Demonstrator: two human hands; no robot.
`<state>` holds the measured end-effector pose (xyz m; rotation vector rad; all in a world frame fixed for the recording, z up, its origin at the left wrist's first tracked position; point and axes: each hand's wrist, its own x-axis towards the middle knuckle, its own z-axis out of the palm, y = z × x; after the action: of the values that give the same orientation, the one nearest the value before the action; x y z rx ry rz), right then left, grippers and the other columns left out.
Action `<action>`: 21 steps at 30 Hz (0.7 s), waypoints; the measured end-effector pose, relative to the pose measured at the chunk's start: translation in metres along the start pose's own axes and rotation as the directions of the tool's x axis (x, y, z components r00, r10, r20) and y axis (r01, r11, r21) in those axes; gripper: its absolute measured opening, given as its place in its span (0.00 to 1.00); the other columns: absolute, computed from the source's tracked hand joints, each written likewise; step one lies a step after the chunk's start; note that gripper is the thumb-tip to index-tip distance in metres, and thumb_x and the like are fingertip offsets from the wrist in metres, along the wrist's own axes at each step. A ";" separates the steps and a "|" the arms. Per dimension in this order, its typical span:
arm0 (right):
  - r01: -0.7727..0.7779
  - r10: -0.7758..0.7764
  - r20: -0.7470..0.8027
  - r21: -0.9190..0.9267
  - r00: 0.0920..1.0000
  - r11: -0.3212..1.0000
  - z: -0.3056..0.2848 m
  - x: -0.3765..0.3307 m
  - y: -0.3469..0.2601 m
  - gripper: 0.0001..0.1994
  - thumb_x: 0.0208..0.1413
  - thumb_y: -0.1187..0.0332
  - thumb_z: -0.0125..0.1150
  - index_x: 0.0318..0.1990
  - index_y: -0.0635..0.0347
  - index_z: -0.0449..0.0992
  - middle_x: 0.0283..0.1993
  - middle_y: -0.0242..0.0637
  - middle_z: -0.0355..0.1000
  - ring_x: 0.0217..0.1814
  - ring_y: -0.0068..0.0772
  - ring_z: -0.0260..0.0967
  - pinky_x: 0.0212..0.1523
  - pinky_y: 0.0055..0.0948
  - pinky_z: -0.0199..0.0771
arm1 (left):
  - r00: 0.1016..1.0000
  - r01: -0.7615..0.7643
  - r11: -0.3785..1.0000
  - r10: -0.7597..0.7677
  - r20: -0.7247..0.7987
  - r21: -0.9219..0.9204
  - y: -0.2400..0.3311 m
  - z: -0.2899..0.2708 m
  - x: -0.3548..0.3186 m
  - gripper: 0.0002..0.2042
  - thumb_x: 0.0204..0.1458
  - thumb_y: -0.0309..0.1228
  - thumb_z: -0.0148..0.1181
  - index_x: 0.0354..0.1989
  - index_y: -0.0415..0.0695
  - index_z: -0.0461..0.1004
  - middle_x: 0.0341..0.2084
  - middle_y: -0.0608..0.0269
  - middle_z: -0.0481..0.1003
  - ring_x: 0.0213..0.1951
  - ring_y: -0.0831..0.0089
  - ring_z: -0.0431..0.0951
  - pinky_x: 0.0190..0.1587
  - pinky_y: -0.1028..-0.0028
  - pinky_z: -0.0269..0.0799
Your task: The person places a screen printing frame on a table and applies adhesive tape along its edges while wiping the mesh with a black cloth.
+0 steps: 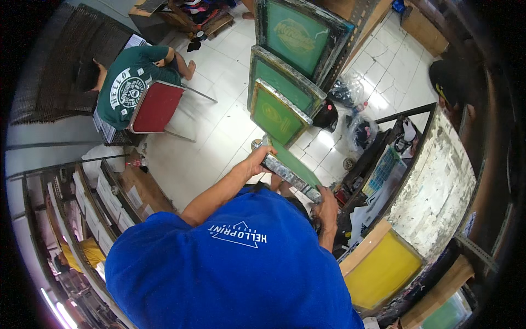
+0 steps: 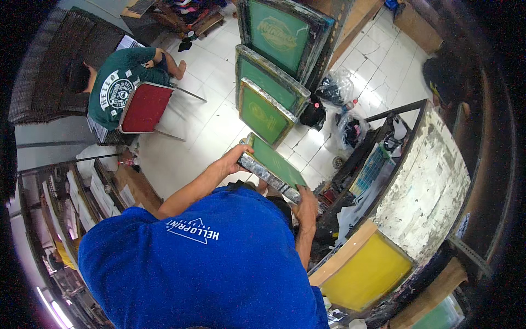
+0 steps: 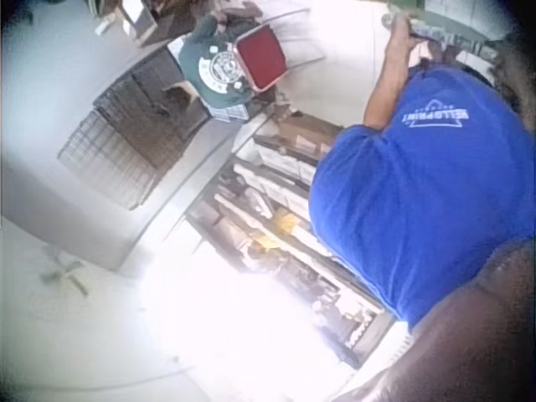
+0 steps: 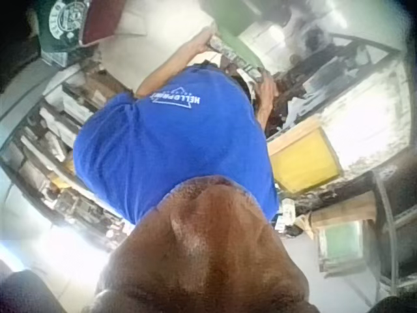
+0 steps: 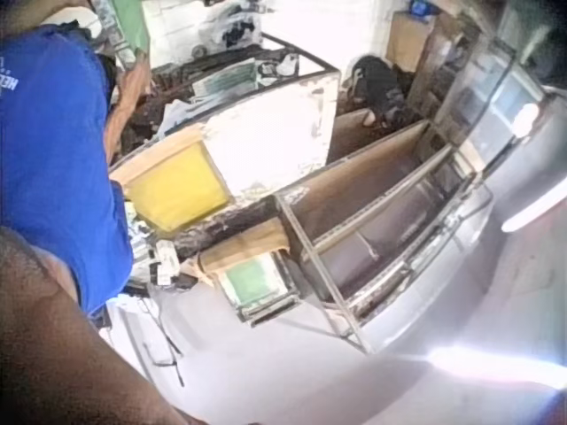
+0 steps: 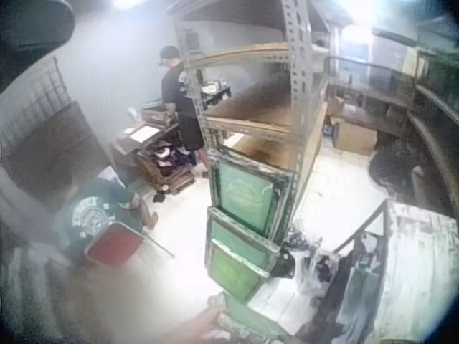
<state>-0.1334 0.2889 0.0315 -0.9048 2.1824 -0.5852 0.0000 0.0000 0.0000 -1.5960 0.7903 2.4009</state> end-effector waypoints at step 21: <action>-0.255 0.232 -0.205 -0.092 0.951 0.963 0.049 -0.005 0.043 0.27 0.35 0.68 0.57 0.51 0.55 0.77 0.42 0.54 0.71 0.42 0.63 0.71 0.41 0.53 0.71 | 0.769 -0.283 -0.179 0.544 0.335 0.942 0.099 -0.025 0.252 0.40 0.44 0.29 0.66 0.69 0.39 0.56 0.70 0.47 0.52 0.71 0.48 0.49 0.69 0.54 0.54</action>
<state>-0.1133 0.3140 -0.0251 -0.6441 2.4795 -0.4416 -0.1260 -0.1370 -0.1985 -0.7939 2.6251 0.8685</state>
